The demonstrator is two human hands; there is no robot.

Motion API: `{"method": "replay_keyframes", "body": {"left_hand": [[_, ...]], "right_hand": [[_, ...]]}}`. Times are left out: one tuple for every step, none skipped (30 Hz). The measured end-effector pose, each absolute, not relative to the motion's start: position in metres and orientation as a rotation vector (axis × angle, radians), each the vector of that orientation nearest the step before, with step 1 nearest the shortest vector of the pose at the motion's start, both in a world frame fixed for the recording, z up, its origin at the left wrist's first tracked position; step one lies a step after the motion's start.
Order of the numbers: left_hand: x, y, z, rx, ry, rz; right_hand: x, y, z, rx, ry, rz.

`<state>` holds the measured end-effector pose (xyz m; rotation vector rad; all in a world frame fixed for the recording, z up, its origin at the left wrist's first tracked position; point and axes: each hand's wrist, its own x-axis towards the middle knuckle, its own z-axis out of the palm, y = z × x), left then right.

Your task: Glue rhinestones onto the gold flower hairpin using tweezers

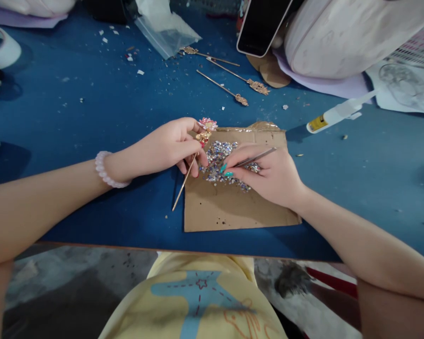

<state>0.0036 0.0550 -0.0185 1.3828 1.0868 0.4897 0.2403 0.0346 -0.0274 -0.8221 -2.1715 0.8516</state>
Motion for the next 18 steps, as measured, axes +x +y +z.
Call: {"method": "replay_keyframes", "body": {"left_hand": [[0.004, 0.055, -0.018, 1.385, 1.086, 0.49], [0.004, 0.055, -0.017, 1.387, 1.085, 0.49], [0.005, 0.055, -0.016, 1.388, 1.087, 0.489], [0.005, 0.055, -0.015, 1.388, 1.092, 0.488], [0.006, 0.054, -0.014, 1.386, 1.094, 0.49], [0.006, 0.054, -0.014, 1.385, 1.101, 0.485], [0.006, 0.054, -0.013, 1.384, 1.103, 0.482], [0.006, 0.054, -0.013, 1.383, 1.102, 0.48], [0.006, 0.054, -0.013, 1.383, 1.101, 0.482], [0.005, 0.053, -0.013, 1.382, 1.1, 0.487], [0.005, 0.053, -0.014, 1.38, 1.098, 0.492], [0.004, 0.053, -0.014, 1.377, 1.099, 0.496], [0.004, 0.053, -0.015, 1.374, 1.099, 0.499], [0.004, 0.053, -0.015, 1.373, 1.099, 0.501], [0.004, 0.053, -0.015, 1.373, 1.098, 0.499], [0.004, 0.053, -0.016, 1.374, 1.097, 0.496], [0.004, 0.053, -0.016, 1.376, 1.095, 0.491], [0.004, 0.053, -0.016, 1.376, 1.094, 0.486]], "right_hand": [[0.242, 0.035, -0.026, -0.778, -2.184, 0.88], [0.244, 0.035, -0.025, -0.726, -2.207, 0.913], [0.246, 0.035, -0.024, -0.672, -2.237, 0.946], [0.249, 0.035, -0.022, -0.623, -2.271, 0.976], [0.25, 0.035, -0.021, -0.587, -2.306, 1.004], [0.252, 0.034, -0.02, -0.559, -2.34, 1.026], [0.253, 0.034, -0.018, -0.537, -2.37, 1.044], [0.255, 0.034, -0.017, -0.519, -2.392, 1.054], [0.255, 0.033, -0.015, -0.506, -2.405, 1.063], [0.256, 0.033, -0.014, -0.497, -2.413, 1.069], [0.257, 0.034, -0.013, -0.491, -2.418, 1.072], [0.257, 0.034, -0.012, -0.486, -2.422, 1.072], [0.258, 0.034, -0.011, -0.482, -2.426, 1.069], [0.258, 0.034, -0.01, -0.48, -2.432, 1.064], [0.259, 0.035, -0.009, -0.482, -2.438, 1.057], [0.26, 0.035, -0.009, -0.489, -2.442, 1.051], [0.261, 0.035, -0.008, -0.499, -2.444, 1.047], [0.262, 0.036, -0.007, -0.508, -2.442, 1.046]]}}
